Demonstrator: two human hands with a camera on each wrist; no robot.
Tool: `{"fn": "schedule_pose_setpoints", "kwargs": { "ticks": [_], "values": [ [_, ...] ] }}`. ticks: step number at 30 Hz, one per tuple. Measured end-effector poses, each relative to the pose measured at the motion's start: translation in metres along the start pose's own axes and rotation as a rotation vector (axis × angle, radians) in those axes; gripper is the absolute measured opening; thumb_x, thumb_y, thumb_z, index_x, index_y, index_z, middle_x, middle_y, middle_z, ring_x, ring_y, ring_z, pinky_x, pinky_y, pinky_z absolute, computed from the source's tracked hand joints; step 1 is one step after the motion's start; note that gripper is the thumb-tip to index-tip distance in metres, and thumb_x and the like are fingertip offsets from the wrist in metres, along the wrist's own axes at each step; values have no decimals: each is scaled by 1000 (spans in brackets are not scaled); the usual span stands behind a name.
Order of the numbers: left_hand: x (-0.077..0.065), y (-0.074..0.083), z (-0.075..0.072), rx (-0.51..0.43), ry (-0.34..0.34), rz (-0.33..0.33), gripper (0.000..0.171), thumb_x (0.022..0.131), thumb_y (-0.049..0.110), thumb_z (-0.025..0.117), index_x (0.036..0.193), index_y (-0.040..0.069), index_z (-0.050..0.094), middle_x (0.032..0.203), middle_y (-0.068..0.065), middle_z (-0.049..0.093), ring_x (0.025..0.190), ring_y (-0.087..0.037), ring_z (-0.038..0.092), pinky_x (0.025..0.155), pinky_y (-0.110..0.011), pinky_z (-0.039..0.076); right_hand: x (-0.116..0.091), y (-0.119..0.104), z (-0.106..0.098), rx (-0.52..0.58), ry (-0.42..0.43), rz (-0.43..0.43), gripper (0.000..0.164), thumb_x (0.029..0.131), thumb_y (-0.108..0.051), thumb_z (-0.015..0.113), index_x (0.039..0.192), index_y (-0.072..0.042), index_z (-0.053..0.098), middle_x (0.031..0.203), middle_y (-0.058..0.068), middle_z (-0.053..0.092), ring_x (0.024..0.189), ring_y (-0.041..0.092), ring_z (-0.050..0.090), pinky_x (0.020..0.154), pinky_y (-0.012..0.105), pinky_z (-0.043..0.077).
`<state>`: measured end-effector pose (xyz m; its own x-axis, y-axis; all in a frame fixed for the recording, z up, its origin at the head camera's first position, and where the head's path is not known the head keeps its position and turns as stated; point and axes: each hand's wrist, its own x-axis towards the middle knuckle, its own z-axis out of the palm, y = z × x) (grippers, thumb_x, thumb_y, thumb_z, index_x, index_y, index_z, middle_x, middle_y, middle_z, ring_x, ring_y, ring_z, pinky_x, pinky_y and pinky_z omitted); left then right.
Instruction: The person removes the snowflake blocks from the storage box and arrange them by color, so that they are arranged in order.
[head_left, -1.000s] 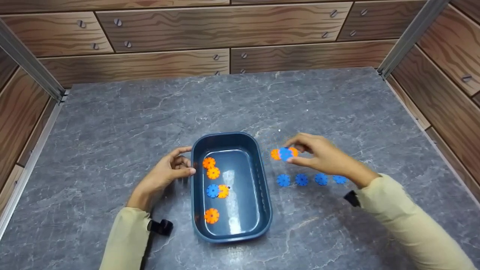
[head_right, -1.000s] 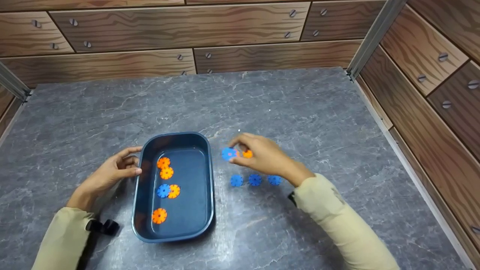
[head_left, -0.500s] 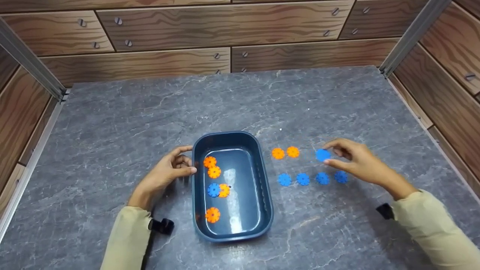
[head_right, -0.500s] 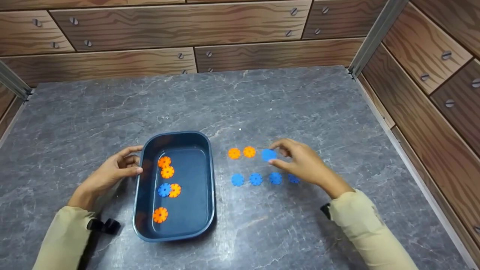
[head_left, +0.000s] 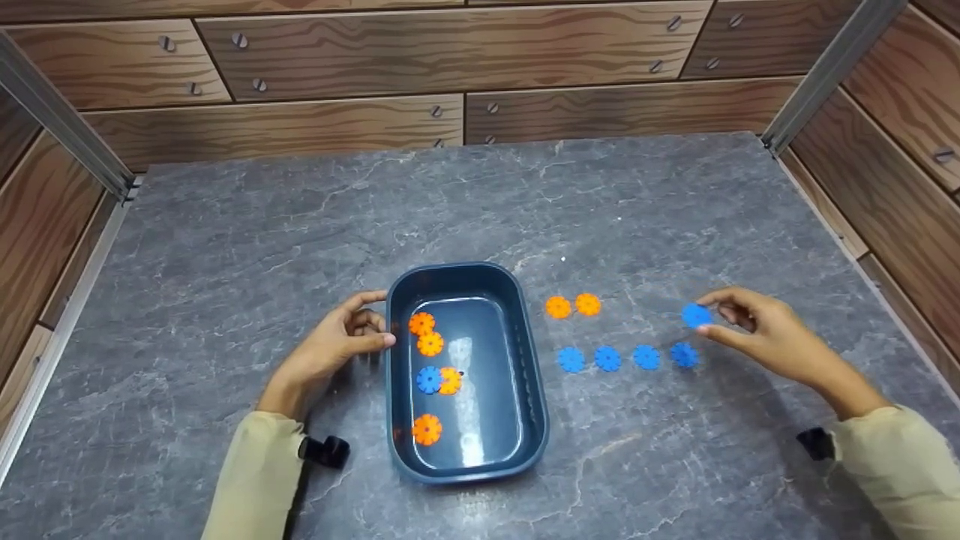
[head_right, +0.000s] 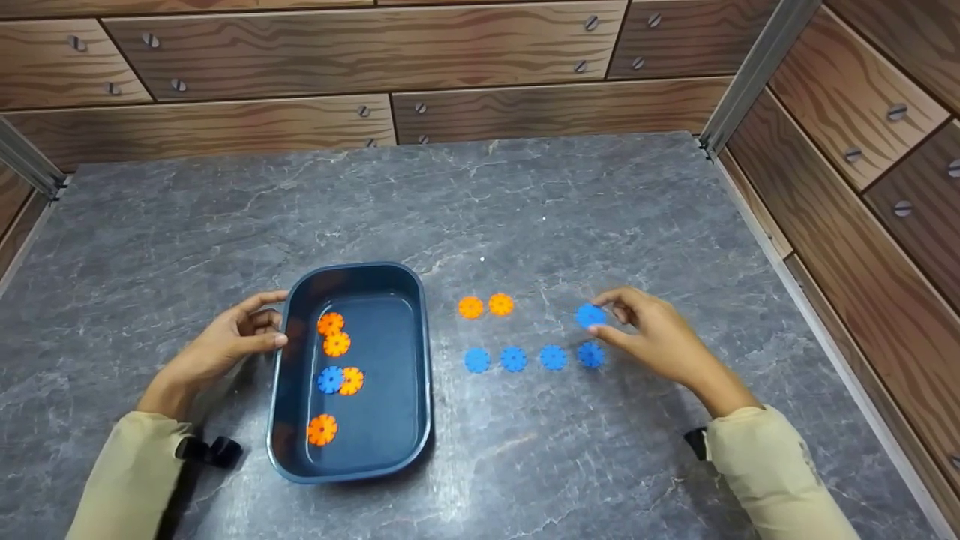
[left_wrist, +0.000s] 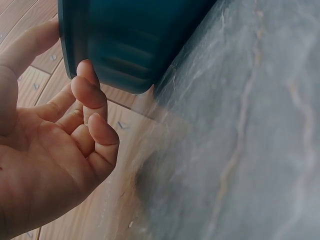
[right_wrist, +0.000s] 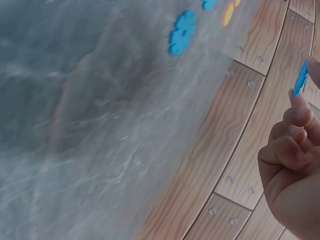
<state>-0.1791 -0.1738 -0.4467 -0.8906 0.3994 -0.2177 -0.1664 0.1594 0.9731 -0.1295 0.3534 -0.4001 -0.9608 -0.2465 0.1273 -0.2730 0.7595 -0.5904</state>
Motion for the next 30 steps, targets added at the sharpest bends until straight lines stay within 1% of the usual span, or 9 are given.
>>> {"fn": "schedule_pose_setpoints", "kwargs": {
  "ticks": [4,13,16,20,23,28,30],
  "values": [
    [0,0,1,-9,-2,6,68,85,8,71,143,3,35,91,2,55,79,-9,53,72,-21,45,-7,9,-1,16,18,5,27,85,-7,72,111,-6,64,76,-2,42,58,5,33,50,25,30],
    [1,1,1,-11,2,6,68,85,7,71,143,2,35,90,2,55,80,-9,54,73,-21,46,-18,30,2,-4,9,49,26,85,-10,72,109,-5,64,76,-2,42,59,3,34,49,24,30],
    [1,2,1,-9,4,6,68,84,7,71,143,3,36,89,1,55,80,-9,54,74,-21,46,-22,37,5,0,-17,66,26,86,-10,71,109,-2,63,75,-2,42,58,3,33,48,24,30],
    [2,2,1,-15,-5,7,68,85,6,70,143,2,35,90,2,54,81,-9,54,75,-21,46,-25,45,8,3,-64,133,29,89,-15,69,112,0,61,76,-1,43,58,2,34,49,23,32],
    [1,1,1,-19,-13,9,69,85,6,70,144,1,34,90,2,54,81,-9,53,75,-21,46,-26,50,8,-12,-83,170,31,89,-18,69,113,1,61,77,0,44,58,2,36,50,22,33],
    [1,-1,0,-20,-10,13,69,85,7,70,144,2,34,91,2,54,82,-9,54,75,-21,47,-25,55,8,-49,-90,188,30,89,-17,69,111,1,61,76,0,45,59,2,37,51,22,34],
    [0,-1,0,-23,-7,14,69,85,6,70,144,2,34,91,2,54,82,-9,54,74,-21,47,-24,57,7,-66,-106,193,30,89,-18,68,112,1,61,76,1,45,59,2,37,52,23,33]
  ]
}}
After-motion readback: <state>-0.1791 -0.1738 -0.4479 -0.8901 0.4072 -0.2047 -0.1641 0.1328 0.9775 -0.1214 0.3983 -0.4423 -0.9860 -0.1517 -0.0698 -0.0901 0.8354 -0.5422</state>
